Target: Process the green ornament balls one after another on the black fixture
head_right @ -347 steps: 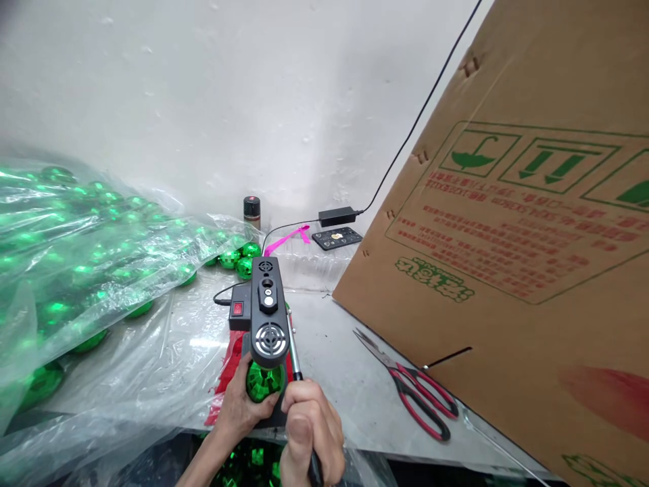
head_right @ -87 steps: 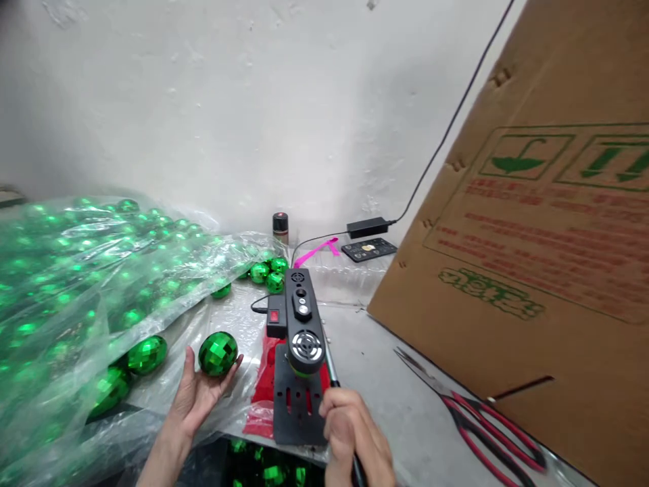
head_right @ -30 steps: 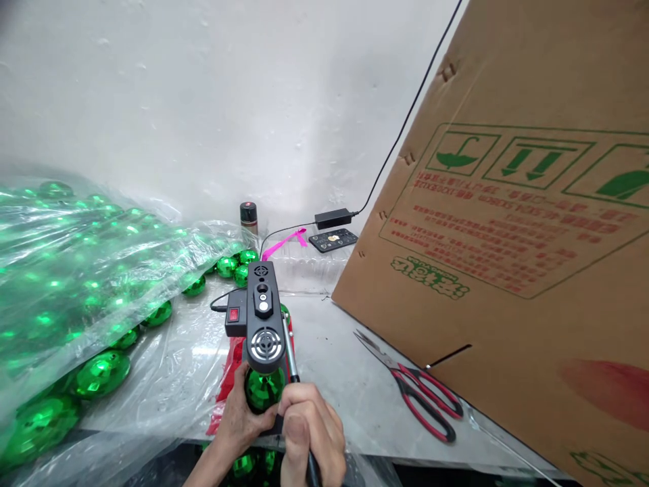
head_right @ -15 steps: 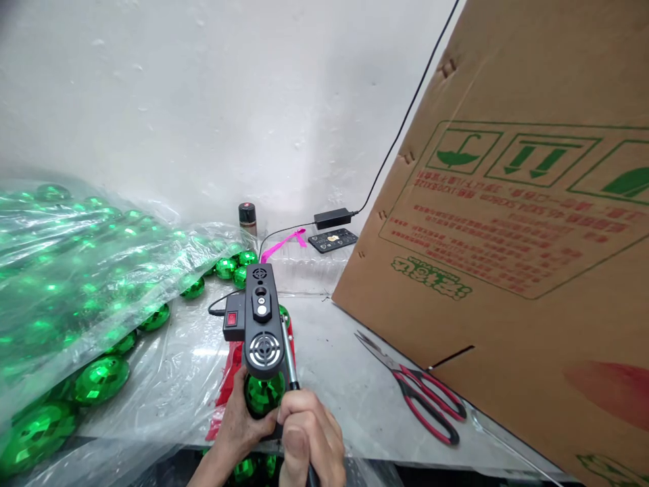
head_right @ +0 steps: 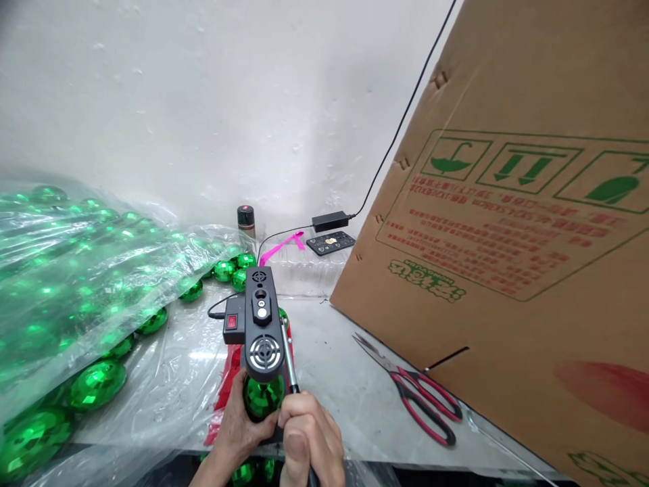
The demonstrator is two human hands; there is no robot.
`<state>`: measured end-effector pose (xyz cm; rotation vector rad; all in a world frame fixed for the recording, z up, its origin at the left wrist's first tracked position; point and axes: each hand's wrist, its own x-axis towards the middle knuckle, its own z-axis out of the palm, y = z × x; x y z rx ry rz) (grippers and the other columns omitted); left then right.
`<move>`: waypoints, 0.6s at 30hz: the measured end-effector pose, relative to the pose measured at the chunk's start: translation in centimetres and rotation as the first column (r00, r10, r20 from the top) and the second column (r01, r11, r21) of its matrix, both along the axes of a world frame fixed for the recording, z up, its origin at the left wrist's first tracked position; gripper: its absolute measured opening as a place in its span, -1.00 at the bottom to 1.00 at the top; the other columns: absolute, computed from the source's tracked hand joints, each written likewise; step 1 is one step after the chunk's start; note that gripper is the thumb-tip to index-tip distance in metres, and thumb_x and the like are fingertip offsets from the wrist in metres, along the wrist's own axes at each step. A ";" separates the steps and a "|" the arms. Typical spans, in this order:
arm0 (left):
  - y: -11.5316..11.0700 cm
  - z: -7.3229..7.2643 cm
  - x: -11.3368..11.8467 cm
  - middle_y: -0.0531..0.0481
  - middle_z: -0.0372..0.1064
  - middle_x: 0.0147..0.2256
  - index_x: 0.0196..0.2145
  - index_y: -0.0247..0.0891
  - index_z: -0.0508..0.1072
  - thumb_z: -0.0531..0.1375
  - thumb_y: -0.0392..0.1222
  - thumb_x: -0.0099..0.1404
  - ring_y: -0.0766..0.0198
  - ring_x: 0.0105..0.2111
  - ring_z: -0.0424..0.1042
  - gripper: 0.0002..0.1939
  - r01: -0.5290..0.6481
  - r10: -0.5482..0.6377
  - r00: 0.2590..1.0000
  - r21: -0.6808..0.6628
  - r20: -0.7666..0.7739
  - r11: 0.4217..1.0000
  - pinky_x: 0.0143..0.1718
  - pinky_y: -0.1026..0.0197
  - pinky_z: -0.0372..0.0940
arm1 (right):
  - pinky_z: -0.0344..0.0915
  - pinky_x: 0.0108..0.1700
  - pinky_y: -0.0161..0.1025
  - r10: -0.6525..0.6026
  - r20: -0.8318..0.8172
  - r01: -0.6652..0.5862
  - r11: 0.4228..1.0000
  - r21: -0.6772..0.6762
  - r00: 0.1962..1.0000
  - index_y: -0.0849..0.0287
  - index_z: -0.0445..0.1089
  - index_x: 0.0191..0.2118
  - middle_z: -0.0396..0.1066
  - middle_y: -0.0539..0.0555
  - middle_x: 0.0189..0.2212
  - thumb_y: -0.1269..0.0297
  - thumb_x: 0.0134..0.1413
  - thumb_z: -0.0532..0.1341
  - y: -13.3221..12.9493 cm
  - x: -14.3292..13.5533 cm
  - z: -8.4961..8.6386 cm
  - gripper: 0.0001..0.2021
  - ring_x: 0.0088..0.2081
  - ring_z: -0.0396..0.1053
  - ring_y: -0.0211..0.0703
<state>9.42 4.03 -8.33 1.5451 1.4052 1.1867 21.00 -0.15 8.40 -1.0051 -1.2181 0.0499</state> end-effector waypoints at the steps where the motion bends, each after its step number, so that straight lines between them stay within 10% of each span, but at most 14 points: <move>1: 0.0 -0.1 0.0 -0.32 0.57 0.19 0.26 -0.29 0.46 0.46 -0.15 0.06 -0.25 0.21 0.60 -0.20 0.005 -0.005 1.000 -0.004 -0.003 1.000 0.32 -0.34 0.49 | 0.28 -0.37 -0.25 -0.008 0.001 0.008 1.000 -0.005 1.000 0.10 0.25 -0.44 0.33 -0.04 -0.50 0.24 0.64 0.07 0.0 0.0 -0.1 -0.54 -0.51 0.31 -0.27; 18: 0.1 1.1 0.7 -0.35 0.59 0.12 0.18 -0.31 0.46 0.45 -0.09 0.01 -0.28 0.16 0.63 -0.23 -0.034 0.033 0.998 0.019 0.045 0.999 0.28 -0.38 0.51 | 0.20 -0.45 -0.30 0.019 0.083 -0.029 0.993 0.117 0.996 0.11 0.22 -0.48 0.31 -0.10 -0.56 0.30 0.64 0.05 1.1 1.2 0.2 -0.51 -0.58 0.26 -0.35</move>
